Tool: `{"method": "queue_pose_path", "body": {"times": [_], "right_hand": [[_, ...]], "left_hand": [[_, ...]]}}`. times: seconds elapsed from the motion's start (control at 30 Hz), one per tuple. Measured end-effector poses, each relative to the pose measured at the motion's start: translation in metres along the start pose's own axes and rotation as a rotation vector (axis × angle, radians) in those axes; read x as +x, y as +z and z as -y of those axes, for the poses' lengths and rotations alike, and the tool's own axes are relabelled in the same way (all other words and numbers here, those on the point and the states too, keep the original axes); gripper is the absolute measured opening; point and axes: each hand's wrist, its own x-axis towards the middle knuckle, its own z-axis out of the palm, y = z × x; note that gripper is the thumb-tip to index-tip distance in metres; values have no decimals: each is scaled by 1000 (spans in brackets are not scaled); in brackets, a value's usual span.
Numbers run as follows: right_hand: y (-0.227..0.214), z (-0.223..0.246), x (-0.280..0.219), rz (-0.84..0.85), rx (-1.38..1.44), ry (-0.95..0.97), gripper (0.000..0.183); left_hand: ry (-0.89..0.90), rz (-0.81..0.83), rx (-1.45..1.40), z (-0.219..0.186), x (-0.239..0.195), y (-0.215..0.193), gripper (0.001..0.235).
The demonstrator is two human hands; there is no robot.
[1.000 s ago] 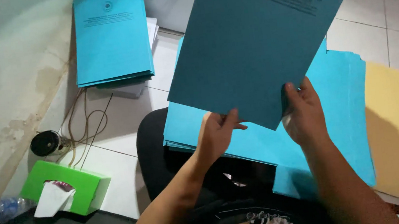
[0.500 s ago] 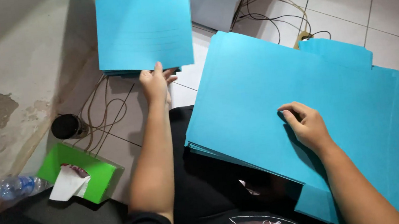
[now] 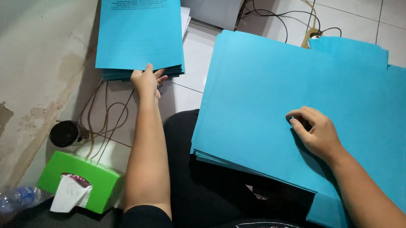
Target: The person folds light blue folders in half by hand, pressing down on the crease to flatten them. They repeatedly pick up a folder, fold it, and place it on a growing stack on their lap.
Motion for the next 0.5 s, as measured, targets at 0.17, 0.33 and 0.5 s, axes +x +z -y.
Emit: {"method": "queue_pose_path", "body": {"times": [0.17,0.33,0.5], "right_hand": [[1,-3,0,-18,-12,-49,12],[1,-4,1,-35,34,-49,13],[-4,0,1,-28,115,-71,14]], "left_hand": [[138,-74,-5,-11,-42,3,36],[468,50,209,-55,-197,31,37],[698,818,59,-103,-378,52,22]]}}
